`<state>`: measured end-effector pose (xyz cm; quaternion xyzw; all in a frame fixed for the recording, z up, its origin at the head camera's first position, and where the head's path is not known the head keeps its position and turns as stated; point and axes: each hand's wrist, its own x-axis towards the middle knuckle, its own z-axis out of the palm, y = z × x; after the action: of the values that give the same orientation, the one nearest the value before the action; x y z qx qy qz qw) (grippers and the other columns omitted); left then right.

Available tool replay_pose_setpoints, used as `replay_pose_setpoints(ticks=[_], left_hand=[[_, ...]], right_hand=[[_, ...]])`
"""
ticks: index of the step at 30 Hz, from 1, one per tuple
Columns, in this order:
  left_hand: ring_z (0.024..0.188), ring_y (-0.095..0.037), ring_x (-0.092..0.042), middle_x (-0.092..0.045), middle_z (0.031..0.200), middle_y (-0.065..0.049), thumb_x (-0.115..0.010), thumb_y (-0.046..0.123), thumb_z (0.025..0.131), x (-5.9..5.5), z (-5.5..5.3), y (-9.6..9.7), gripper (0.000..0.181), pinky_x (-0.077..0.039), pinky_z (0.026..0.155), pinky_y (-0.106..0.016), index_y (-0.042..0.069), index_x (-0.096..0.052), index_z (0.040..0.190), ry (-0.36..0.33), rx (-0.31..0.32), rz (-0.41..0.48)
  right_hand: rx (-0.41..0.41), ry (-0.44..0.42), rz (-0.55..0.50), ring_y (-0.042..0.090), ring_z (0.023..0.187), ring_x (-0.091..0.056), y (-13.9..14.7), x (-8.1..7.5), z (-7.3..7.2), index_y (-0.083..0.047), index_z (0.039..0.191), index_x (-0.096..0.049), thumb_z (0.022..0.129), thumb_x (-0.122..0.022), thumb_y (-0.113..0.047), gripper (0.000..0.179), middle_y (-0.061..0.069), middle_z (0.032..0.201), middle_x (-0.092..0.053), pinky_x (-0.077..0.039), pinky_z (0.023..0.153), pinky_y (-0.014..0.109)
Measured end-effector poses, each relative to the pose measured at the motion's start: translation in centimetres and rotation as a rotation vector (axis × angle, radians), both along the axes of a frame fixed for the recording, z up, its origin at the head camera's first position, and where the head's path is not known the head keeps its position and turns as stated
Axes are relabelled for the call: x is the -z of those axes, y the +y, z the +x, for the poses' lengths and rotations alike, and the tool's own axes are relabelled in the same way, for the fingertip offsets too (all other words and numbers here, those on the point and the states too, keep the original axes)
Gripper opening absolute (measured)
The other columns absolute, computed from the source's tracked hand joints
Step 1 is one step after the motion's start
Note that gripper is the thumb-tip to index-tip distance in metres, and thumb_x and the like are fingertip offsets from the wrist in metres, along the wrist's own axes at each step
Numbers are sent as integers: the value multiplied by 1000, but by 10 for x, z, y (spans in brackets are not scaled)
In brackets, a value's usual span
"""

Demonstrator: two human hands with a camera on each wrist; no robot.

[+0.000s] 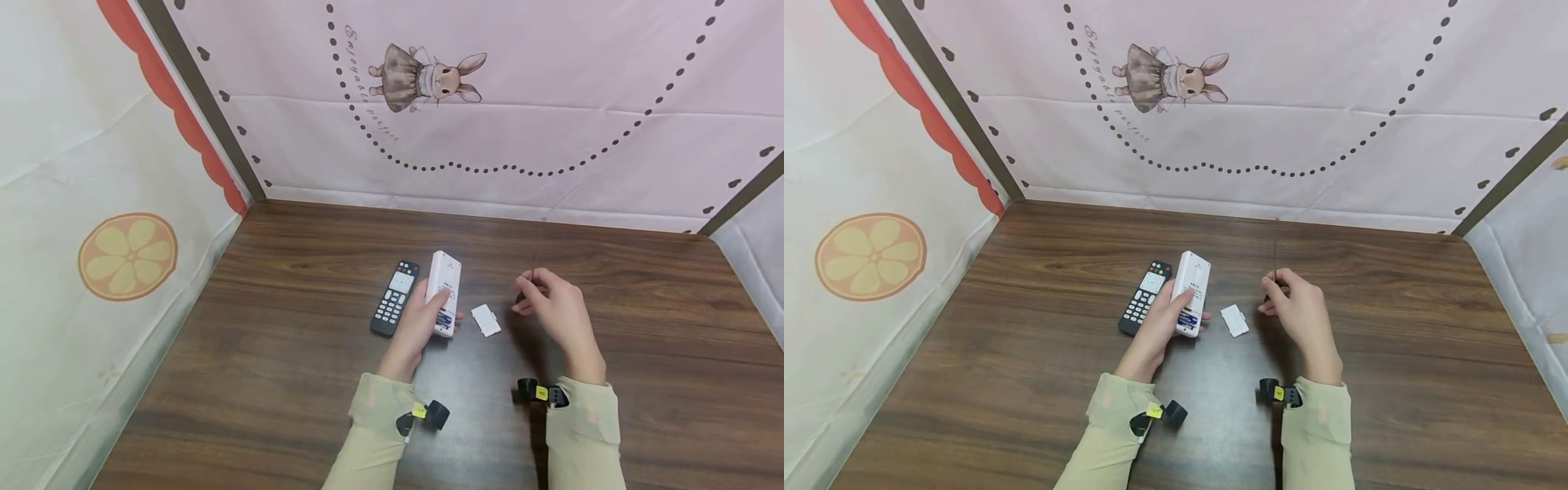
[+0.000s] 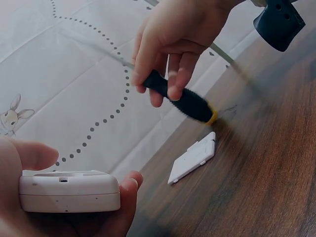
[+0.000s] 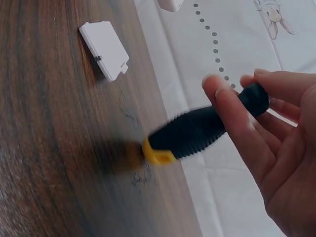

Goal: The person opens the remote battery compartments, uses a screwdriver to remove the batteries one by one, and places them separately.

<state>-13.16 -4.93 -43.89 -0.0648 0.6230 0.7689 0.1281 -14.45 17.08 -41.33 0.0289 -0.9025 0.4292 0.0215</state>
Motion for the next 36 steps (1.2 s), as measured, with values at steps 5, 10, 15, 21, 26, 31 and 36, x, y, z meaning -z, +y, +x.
replay_pose_setpoints(ticks=[5,10,15,21,26,31,36], left_hand=[[83,-34,-63,-55,105,-27,-46,26,93,-1,1,-1,37,-52,53,-32,12,-38,126,-5,-4,4],[85,-38,-61,-55,105,-29,-47,25,92,-2,0,-1,35,-51,52,-32,12,-40,124,-12,-15,18],[85,-38,-61,-55,105,-28,-47,25,92,-3,1,0,35,-52,55,-36,12,-40,124,-21,-15,9],[84,-35,-62,-55,106,-27,-47,26,92,-3,1,0,35,-52,58,-38,12,-40,124,-18,-15,11],[83,-33,-63,-55,107,-26,-47,26,92,-3,1,1,36,-52,56,-35,12,-40,124,-19,-11,5],[83,-34,-63,-55,106,-26,-47,26,92,-3,1,1,36,-52,55,-34,12,-39,125,-19,-13,2],[84,-34,-62,-55,107,-25,-47,26,93,-4,1,0,37,-52,55,-34,13,-39,126,-23,-13,-8]], right_hand=[[-13,19,9,11,60,-64,-1,1,-1,-8,102,-61,91,-46,-39,37,7,80,-66,-51,63,36],[-17,-22,-51,14,59,-64,-2,2,-2,-10,100,-60,87,-52,-42,36,9,79,-66,-51,63,37],[1,-59,-113,16,60,-65,-2,5,-3,-11,97,-60,83,-59,-41,33,13,86,-65,-51,61,35],[37,-56,-159,18,59,-65,-1,6,-3,-7,101,-60,87,-53,-42,38,15,83,-65,-52,59,36],[33,-53,-165,17,59,-65,0,6,-3,-7,102,-60,86,-53,-44,41,13,77,-66,-52,61,34],[29,-63,-150,17,59,-64,0,7,-4,-12,101,-60,82,-60,-42,36,10,76,-65,-51,62,27],[-6,-75,-175,17,61,-65,1,10,-4,-10,102,-58,82,-64,-31,30,16,89,-62,-52,61,31]])
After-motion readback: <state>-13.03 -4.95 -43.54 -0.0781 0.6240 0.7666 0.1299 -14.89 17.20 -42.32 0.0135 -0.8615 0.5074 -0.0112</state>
